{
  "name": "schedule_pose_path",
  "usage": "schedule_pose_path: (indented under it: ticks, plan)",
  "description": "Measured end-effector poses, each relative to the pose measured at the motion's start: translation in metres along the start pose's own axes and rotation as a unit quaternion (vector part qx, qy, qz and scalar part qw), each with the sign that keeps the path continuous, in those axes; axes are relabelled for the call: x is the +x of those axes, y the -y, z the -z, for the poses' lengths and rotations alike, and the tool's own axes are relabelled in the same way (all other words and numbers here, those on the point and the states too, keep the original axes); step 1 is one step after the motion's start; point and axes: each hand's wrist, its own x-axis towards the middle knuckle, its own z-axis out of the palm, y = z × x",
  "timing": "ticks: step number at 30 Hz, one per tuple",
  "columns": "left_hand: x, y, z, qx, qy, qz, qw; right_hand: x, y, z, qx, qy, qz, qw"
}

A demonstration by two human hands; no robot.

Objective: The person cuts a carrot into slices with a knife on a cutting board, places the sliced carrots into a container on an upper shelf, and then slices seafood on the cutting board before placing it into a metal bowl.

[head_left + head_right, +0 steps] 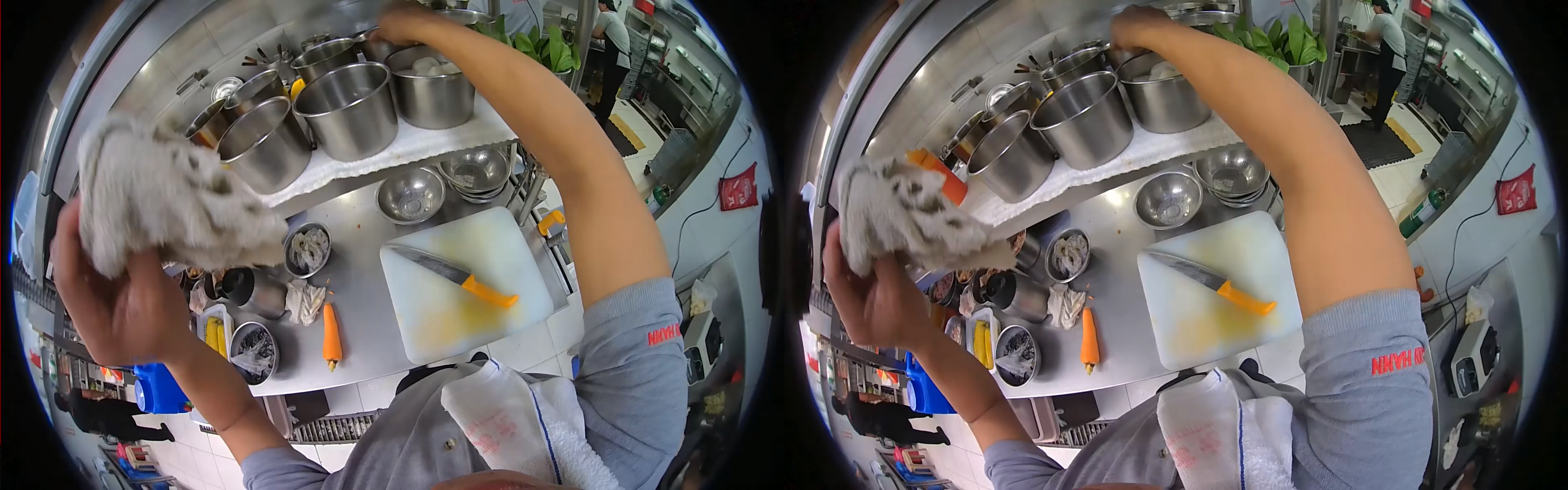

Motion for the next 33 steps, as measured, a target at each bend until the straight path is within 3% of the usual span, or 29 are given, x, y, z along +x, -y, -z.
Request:
schedule_pose_path:
  ticks: [3, 5, 9, 14, 16, 17, 18, 19, 22, 24, 26, 28, 30, 33]
  plan:
    - [-0.039, -0.013, 0.019, 0.015, -0.019, 0.075, 0.997, 0.010, -0.004, -0.002, 0.001, -0.003, -0.016, 1.000]
    - [-0.067, -0.023, 0.027, -0.001, 0.052, 0.107, 0.993, -0.003, 0.005, 0.012, 0.008, -0.004, -0.023, 1.000]
    - [-0.128, -0.040, 0.002, -0.074, 0.298, 0.172, 0.936, -0.006, 0.001, 0.008, -0.016, -0.009, -0.003, 1.000]
    - [-0.278, -0.010, -0.066, -0.066, 0.441, 0.264, 0.855, -0.027, 0.010, 0.024, -0.014, 0.039, 0.010, 0.999]
    - [-0.308, -0.003, -0.074, -0.059, 0.465, 0.276, 0.839, -0.029, 0.023, 0.042, -0.088, 0.101, -0.002, 0.991]
    - [-0.318, -0.003, -0.073, -0.049, 0.504, 0.284, 0.814, -0.023, 0.032, 0.041, -0.090, 0.098, 0.002, 0.991]
    - [-0.321, -0.002, -0.074, -0.041, 0.541, 0.291, 0.788, -0.014, 0.042, 0.036, -0.116, 0.020, 0.018, 0.993]
    - [-0.309, -0.001, -0.077, -0.042, 0.538, 0.290, 0.790, -0.011, 0.059, 0.039, -0.142, -0.058, 0.033, 0.988]
    - [-0.254, -0.010, -0.068, -0.135, 0.470, 0.358, 0.795, 0.041, 0.104, 0.004, -0.045, 0.056, 0.230, 0.971]
    - [-0.197, -0.015, -0.053, -0.239, 0.310, 0.313, 0.865, 0.016, 0.124, 0.019, 0.037, 0.116, 0.302, 0.945]
    - [-0.158, -0.002, -0.047, -0.168, 0.174, 0.172, 0.955, 0.037, 0.139, -0.001, 0.004, 0.165, 0.269, 0.949]
    - [-0.127, 0.015, -0.052, -0.072, 0.108, 0.173, 0.976, 0.053, 0.146, -0.022, -0.026, 0.212, 0.238, 0.948]
    - [-0.102, 0.039, -0.062, -0.022, 0.101, 0.162, 0.981, 0.066, 0.150, -0.038, -0.086, 0.327, 0.216, 0.916]
    - [-0.090, 0.069, -0.072, -0.044, 0.107, 0.182, 0.976, 0.111, 0.103, -0.112, -0.016, 0.355, 0.177, 0.918]
